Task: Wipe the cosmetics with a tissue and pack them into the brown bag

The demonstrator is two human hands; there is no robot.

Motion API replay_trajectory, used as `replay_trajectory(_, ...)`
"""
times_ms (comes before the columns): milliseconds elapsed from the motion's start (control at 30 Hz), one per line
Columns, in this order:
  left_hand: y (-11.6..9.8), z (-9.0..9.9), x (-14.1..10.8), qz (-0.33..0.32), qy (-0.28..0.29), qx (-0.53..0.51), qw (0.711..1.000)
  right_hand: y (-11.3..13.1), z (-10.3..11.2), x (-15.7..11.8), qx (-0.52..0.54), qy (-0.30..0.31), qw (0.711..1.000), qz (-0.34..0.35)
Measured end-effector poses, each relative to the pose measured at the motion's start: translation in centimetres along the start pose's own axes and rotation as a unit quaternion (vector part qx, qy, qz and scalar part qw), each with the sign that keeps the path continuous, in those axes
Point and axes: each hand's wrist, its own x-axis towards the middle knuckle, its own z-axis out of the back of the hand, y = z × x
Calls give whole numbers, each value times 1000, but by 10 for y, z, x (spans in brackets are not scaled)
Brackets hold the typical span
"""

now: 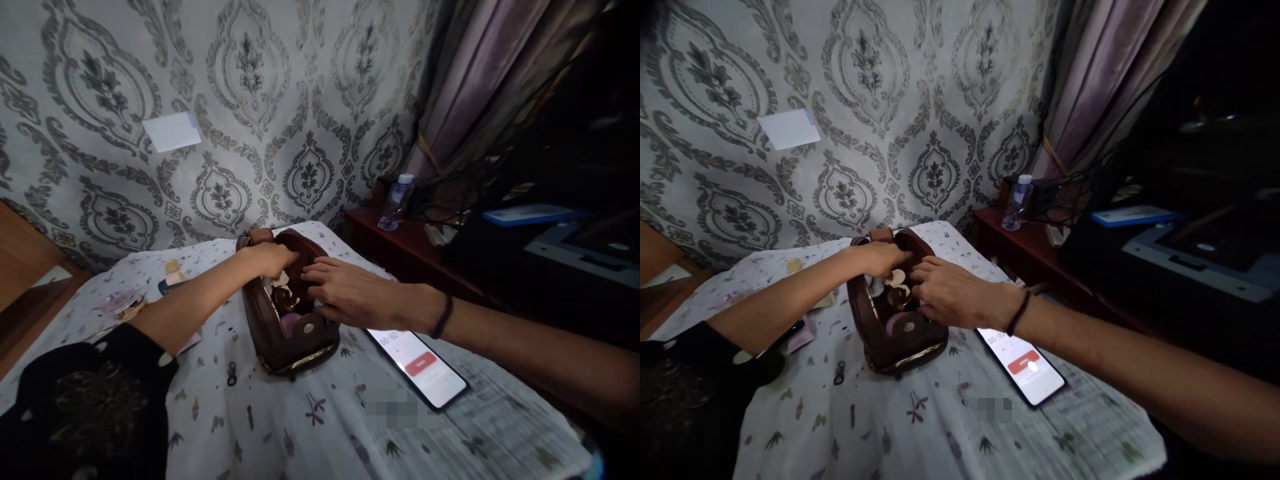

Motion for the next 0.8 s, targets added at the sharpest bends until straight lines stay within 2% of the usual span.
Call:
replay_trajectory(67, 3, 8, -14, 11, -109, -23, 994, 0, -1, 1, -5, 2, 1000, 5)
replay_trajectory(133, 3, 12, -30, 27, -233, -68, 970, -1, -2, 2, -8, 1, 1000, 11)
replay_trajectory(233, -3, 10, -54, 28, -397, -140, 907, -1, -2, 3, -2, -7, 1000, 20)
replay_trajectory(333, -11, 0, -78, 22, -496, -180, 849, -1, -1, 5, 3, -6, 1000, 30)
replay_trajectory(433, -19, -15, -100, 36, -541, -206, 814, -1, -1, 6, -3, 6, 1000, 30)
replay_trajectory(567, -32, -43, -130, 85, -564, -245, 784, 0, 0, 6, -10, 9, 1000, 21)
replay_trajectory(667, -45, -75, -149, 107, -548, -276, 782, 0, 2, 6, -2, 15, 1000, 27)
replay_trajectory(800, -61, -127, -163, 69, -510, -308, 800, -2, 6, 6, 4, 23, 999, 29)
